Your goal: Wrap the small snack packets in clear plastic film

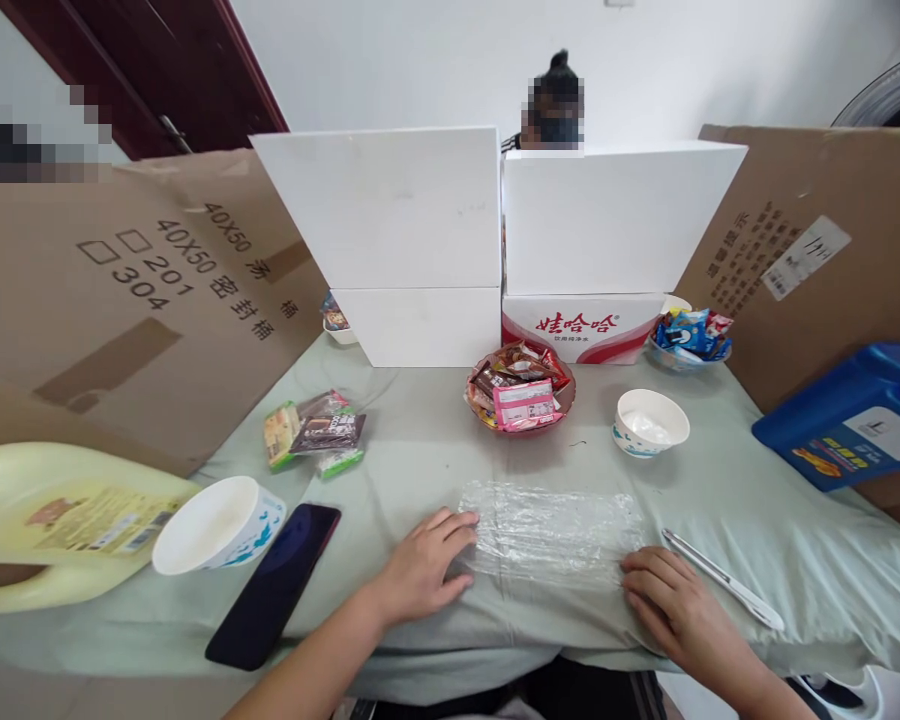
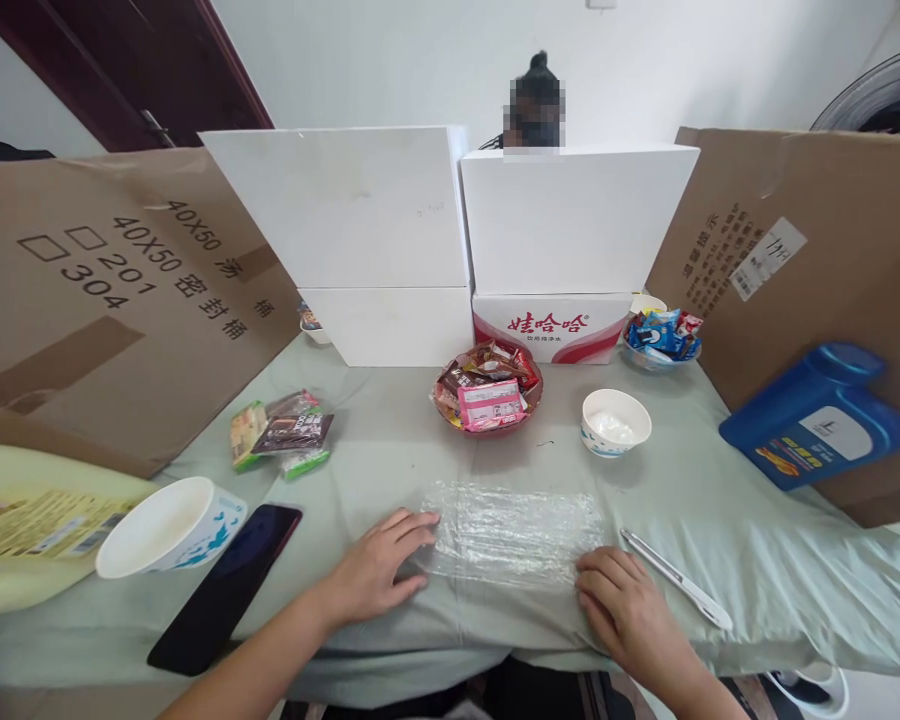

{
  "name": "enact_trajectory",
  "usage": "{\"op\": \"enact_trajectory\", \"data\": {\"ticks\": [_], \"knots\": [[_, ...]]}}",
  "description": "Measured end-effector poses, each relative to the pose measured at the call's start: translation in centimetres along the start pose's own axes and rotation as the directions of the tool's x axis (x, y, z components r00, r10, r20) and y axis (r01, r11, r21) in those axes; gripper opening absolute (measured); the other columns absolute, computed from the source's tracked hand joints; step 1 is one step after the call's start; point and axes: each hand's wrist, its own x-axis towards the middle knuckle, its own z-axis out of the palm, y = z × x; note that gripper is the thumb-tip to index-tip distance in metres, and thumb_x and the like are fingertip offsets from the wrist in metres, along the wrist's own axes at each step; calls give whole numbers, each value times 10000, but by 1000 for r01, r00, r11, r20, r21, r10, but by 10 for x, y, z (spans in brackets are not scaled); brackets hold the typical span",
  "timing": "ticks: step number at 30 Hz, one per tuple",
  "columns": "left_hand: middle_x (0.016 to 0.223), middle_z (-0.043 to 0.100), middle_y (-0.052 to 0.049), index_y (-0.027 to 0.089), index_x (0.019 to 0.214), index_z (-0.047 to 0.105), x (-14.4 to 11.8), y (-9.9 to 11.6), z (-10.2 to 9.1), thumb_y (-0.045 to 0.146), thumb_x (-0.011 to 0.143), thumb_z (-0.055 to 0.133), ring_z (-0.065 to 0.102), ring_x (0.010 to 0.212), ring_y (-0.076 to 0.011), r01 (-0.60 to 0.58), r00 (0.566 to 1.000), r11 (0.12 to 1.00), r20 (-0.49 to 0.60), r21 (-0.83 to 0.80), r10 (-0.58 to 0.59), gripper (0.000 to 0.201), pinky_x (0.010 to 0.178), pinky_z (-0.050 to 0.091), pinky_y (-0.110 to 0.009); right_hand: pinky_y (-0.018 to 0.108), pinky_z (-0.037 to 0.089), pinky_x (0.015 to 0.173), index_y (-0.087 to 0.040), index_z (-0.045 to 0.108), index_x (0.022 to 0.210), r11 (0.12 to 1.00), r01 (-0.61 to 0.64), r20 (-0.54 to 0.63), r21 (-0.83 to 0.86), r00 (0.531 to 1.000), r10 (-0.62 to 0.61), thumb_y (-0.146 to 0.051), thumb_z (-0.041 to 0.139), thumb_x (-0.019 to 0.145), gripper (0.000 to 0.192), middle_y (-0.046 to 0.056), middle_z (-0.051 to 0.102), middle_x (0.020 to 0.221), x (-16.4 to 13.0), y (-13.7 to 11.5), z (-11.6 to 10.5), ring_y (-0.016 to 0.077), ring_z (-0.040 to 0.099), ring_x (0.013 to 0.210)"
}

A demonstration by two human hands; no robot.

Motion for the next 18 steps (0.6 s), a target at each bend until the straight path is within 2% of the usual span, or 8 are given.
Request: {"op": "enact_trajectory", "data": {"ticks": [3,5,7,10,14,18], "knots": [[1227,610,-72,213,929,626,-4,-1,-3,130,764,581,541,1145,-248,-39,999,999,-33,-9,38,190,973,471,-415,418,475,961,-271,643,1112,1000,-21,68,5,997,20,-417,566,884,282,71,627,1215,-3,2,-2,237,564,1131],[1162,639,-64,211,879,625,-7,-1,-3,85,794,514,532,1174,-234,-89,993,995,-84,-37,86,188,987,462,-405,437,466,979,-291,626,1175,999,-36,88,-4,995,36,-456,576,870,350,65,615,1250,-6,4,-1,245,559,1147],[1107,664,-59,207,873,603,-9,-1,-4,54,810,461,533,1194,-222,-122,988,989,-104,-85,113,218,993,464,-394,436,462,992,-313,624,1186,999,-47,92,-12,995,48,-440,559,883,335,46,610,1267,-8,5,2,239,554,1162],[1062,683,-56,208,888,556,-9,0,-3,49,828,418,576,1155,-200,-94,991,983,-105,-156,78,219,969,492,-372,418,459,1005,-323,626,1193,999,-48,90,-9,995,48,-379,532,899,313,32,602,1286,-11,7,4,227,545,1183],[1028,685,-60,206,935,528,-6,-1,3,96,893,407,615,1081,-188,-56,986,983,-167,-175,26,169,932,516,-354,428,439,1032,-312,615,1216,999,-37,103,15,994,35,-365,569,869,354,41,581,1320,-14,8,2,240,525,1219],[981,694,-49,207,951,542,-5,-3,8,143,924,418,636,1032,-181,-26,978,984,-208,-176,-11,142,906,523,-326,401,459,1008,-290,651,1082,998,-52,74,40,996,49,-332,544,895,220,35,600,1289,-15,7,2,221,538,1202]]}}
